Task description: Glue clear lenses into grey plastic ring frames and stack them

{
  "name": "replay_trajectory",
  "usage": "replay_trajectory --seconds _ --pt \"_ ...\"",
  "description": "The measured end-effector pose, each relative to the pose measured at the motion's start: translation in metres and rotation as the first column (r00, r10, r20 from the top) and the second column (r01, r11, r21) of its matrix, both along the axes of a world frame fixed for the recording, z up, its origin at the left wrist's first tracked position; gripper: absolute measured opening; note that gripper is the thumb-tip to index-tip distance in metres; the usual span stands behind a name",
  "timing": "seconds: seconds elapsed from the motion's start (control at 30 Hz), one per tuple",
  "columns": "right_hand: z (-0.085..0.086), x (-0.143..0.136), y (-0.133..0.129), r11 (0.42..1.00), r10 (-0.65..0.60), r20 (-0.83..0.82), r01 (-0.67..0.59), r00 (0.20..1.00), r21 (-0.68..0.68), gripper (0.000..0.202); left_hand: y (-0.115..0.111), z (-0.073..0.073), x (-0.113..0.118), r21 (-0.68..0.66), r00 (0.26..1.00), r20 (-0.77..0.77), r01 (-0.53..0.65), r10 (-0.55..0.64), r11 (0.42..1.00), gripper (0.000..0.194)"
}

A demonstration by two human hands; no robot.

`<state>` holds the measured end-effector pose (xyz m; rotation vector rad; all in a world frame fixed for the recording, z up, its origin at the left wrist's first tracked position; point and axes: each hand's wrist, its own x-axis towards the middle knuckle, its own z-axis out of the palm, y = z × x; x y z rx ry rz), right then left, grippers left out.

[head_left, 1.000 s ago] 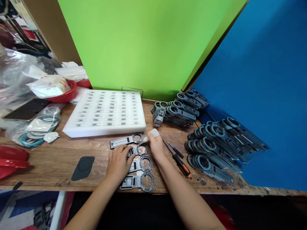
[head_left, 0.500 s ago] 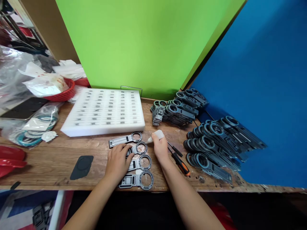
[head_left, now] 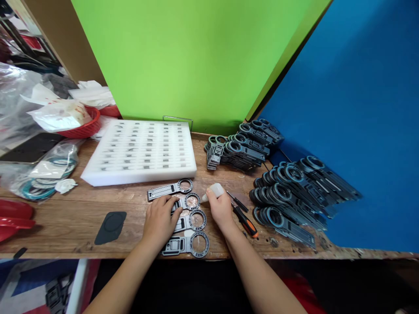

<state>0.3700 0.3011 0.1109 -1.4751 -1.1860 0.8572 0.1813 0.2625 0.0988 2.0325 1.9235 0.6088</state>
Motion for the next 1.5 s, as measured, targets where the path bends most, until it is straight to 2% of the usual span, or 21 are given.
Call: replay_trajectory --seconds 0.13,0.27,0.4,0.5,0.6,0.73,0.93,1.17,1.5 --pt "-0.004 0.002 0.007 0.998 -0.028 -0.169 0.018 0.985 -0.06 0.028 -0.001 0.0 0.001 0.01 1.0 -0.016 0.001 -0.001 1.0 0.03" --pt "-0.008 0.004 0.019 0.987 -0.097 -0.369 0.04 0.924 -0.158 0.03 0.001 0.007 0.0 0.038 1.0 -0.029 0.013 -0.012 0.999 0.033" --pt "-0.005 -0.001 0.029 0.981 -0.103 -0.479 0.011 0.872 -0.191 0.032 0.017 0.014 -0.009 0.065 0.997 -0.044 -0.064 0.067 0.996 0.034" --pt "-0.003 -0.013 0.036 0.984 -0.073 -0.503 -0.021 0.861 -0.179 0.031 0.034 0.013 -0.019 0.048 0.992 -0.048 -0.114 0.117 0.992 0.038" --pt "-0.004 -0.028 0.043 0.988 -0.018 -0.485 -0.058 0.874 -0.142 0.03 0.045 0.006 -0.025 0.023 0.993 -0.045 -0.105 0.106 0.994 0.039" --pt "-0.006 -0.043 0.048 0.992 0.063 -0.397 -0.1 0.916 -0.072 0.029 0.048 0.0 -0.028 0.006 0.996 -0.032 -0.088 0.088 0.996 0.034" --pt "-0.011 -0.05 0.047 0.991 0.135 -0.195 -0.135 0.971 0.012 0.027 0.046 0.001 -0.027 0.003 0.996 -0.012 -0.09 0.09 0.996 0.032" --pt "-0.013 -0.054 0.046 0.986 0.161 -0.014 -0.16 0.987 0.048 0.025 0.045 0.002 -0.026 0.015 0.995 -0.002 -0.101 0.101 0.995 0.031" --pt "-0.013 -0.059 0.051 0.989 0.136 -0.006 -0.135 0.991 0.059 0.026 0.045 0.001 -0.027 0.027 0.996 0.003 -0.094 0.094 0.995 0.029"
